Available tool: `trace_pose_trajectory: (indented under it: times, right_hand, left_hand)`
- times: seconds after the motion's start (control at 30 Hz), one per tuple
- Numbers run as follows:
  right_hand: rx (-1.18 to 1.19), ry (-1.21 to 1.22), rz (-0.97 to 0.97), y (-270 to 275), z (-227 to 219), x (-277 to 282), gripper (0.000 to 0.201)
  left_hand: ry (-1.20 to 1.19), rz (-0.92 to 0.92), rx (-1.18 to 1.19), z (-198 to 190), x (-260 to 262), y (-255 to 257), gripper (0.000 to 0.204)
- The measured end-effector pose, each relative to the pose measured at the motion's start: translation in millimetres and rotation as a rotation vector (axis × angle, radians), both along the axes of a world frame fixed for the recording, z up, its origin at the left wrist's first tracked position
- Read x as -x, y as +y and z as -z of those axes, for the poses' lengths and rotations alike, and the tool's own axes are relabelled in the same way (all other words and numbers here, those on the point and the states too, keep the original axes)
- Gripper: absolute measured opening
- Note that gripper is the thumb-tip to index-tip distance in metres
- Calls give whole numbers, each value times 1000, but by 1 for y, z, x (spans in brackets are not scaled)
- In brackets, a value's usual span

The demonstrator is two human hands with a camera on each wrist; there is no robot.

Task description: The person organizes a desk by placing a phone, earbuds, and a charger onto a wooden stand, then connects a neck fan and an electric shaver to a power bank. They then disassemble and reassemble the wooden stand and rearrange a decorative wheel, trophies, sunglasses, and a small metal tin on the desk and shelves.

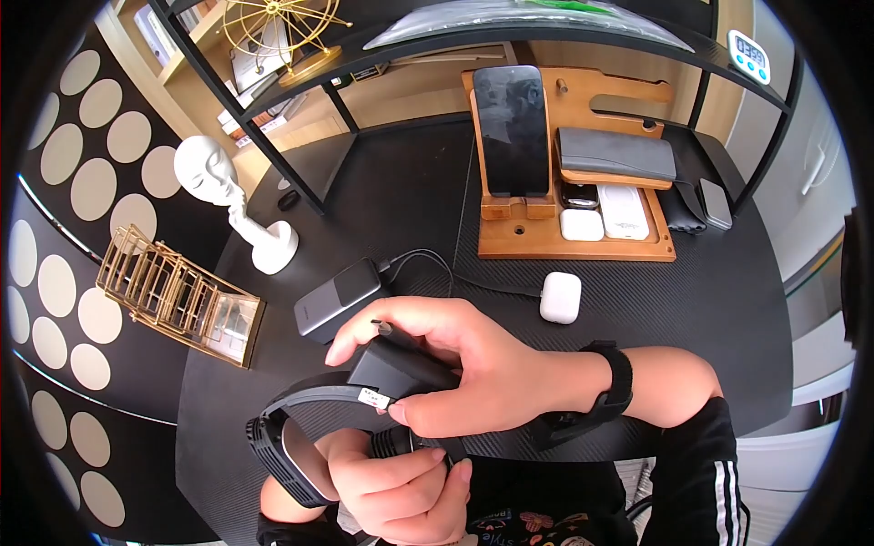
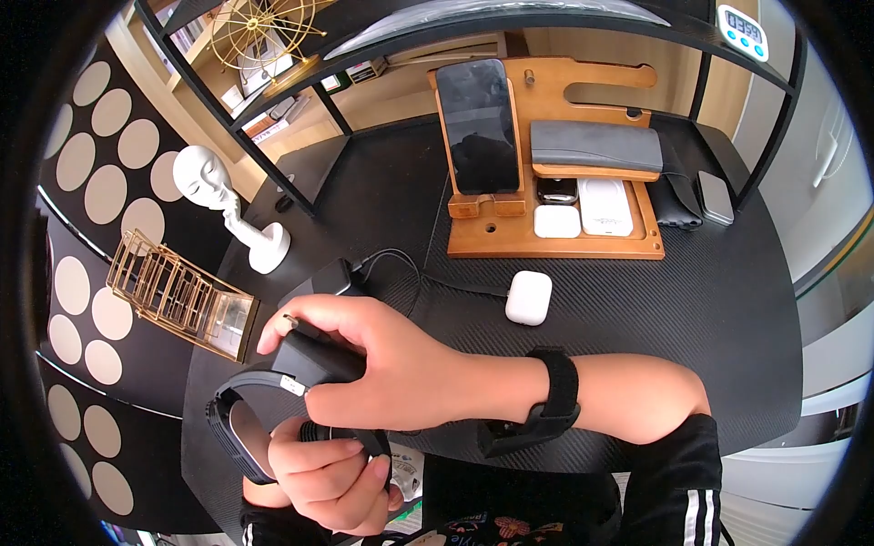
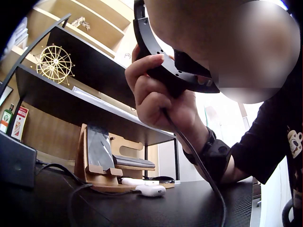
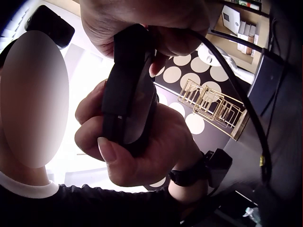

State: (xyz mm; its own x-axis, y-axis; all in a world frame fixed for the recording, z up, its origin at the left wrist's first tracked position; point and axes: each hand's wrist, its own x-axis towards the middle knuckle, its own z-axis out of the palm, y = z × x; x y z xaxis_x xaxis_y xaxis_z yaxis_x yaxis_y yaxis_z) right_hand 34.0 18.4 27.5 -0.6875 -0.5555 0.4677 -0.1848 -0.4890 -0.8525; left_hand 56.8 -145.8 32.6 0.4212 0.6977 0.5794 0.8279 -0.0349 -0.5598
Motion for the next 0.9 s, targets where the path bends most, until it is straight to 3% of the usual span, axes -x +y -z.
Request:
trace_pose_trajectory:
  times: [0.07,0.57,0.9]
  right_hand:
    - [46,2,46,-4,2,-1,35]
    - [29,-58,3,-4,1,0,29]
    - [-7,-44,-16,-2,4,4,33]
  left_hand:
    - [-10,1,6,-1,-1,0,15]
    - [-71,12,62,-4,-2,-1,13]
    - [-83,32,81,-2,0,0,13]
